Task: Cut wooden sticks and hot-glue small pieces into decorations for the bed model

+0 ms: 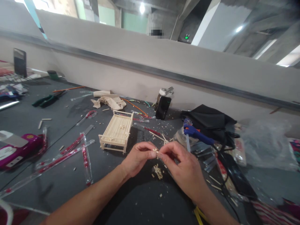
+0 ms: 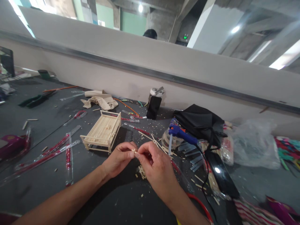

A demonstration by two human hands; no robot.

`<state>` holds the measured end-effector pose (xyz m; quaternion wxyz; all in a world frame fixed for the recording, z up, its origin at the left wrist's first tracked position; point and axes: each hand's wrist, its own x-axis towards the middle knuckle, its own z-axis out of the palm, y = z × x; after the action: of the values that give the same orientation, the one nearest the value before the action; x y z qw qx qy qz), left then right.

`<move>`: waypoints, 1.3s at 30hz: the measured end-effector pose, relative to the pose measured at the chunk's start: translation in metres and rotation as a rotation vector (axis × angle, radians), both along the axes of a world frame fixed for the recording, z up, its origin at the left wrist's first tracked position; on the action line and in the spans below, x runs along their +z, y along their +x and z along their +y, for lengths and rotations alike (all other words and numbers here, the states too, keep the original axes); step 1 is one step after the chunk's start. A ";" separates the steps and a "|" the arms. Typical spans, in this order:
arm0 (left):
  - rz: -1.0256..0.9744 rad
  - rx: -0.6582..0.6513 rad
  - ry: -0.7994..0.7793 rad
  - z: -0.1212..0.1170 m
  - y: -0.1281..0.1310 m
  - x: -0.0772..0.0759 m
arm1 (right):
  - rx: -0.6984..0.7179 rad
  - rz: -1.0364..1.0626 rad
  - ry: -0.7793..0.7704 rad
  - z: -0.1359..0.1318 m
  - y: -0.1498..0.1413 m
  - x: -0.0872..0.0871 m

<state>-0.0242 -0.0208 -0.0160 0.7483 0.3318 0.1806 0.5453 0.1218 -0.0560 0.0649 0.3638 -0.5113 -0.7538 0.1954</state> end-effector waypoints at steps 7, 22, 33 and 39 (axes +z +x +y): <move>-0.043 0.007 -0.043 0.001 0.000 -0.002 | -0.011 0.039 -0.001 -0.006 0.000 -0.005; 0.017 -0.080 -0.040 0.001 0.001 -0.003 | 0.038 -0.077 0.158 -0.003 0.005 -0.001; 0.094 -0.076 0.036 -0.001 -0.001 0.004 | 0.094 -0.188 0.062 -0.002 0.013 0.006; 0.129 -0.085 0.042 -0.001 -0.001 0.005 | 0.090 -0.193 0.046 -0.001 0.013 0.003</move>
<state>-0.0256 -0.0216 -0.0112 0.7505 0.3894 0.2026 0.4941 0.1351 -0.0566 0.0678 0.2919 -0.4849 -0.8118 0.1439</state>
